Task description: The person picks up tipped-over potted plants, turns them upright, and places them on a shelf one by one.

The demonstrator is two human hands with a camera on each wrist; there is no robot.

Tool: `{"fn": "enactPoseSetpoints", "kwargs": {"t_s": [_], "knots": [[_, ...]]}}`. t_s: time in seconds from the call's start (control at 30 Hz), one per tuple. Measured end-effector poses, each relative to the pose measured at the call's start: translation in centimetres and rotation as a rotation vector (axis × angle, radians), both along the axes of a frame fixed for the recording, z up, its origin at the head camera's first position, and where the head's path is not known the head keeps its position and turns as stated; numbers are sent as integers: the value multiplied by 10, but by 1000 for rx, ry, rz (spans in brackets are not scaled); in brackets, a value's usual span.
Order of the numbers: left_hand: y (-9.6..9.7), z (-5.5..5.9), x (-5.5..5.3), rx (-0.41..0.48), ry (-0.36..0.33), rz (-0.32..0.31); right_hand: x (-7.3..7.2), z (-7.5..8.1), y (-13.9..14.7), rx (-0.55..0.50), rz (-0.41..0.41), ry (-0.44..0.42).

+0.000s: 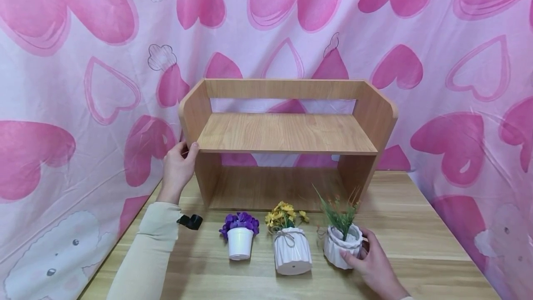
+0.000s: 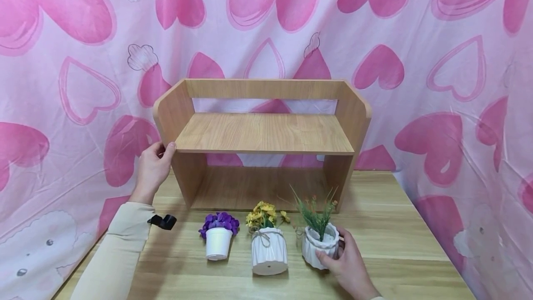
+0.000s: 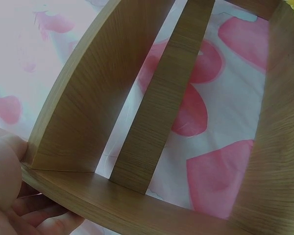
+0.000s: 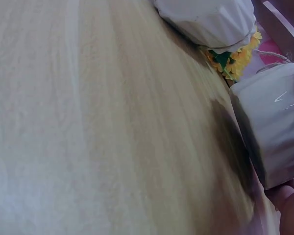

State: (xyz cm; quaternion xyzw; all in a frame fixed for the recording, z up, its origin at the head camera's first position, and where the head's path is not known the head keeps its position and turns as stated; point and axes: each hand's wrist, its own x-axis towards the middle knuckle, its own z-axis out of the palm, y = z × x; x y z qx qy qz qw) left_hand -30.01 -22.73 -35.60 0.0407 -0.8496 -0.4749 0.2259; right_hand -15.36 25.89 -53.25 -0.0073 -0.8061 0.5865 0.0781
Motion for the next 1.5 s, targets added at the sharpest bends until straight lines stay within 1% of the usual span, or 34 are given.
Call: {"fn": "enactPoseSetpoints", "kwargs": {"t_s": [0.13, 0.3, 0.4, 0.53, 0.63, 0.77, 0.87, 1.03, 1.2, 1.37, 1.5], "knots": [[-1, -1, 0, -3, -1, 5, 2, -4, -2, -14, 25, 59], [-2, -2, 0, -3, 0, 9, 4, -10, -3, -14, 52, 106], [-1, -1, 0, -1, -10, 0, 4, -12, -2, -4, 66, 109], [-1, -1, -1, 1, -17, -1, 4, -10, 1, 12, 84, 90], [0, -1, -1, 4, -21, 0, 4, -8, 3, 31, 113, 97], [0, 0, 0, 8, -25, -2, 4, -6, 5, 90, 135, 106], [0, 1, 1, 13, -32, -3, 4, -5, 5, 127, 122, 90], [0, 1, 1, 16, -40, -6, 3, -5, 4, 135, 93, 74], [0, 2, 1, 3, -37, -5, 0, -7, 2, 136, 60, 78], [0, 1, 1, 13, -39, -6, -1, -9, 2, 143, 40, 97], [-1, 1, 1, 2, -17, 3, -2, -10, 2, 143, 27, 116]]}}
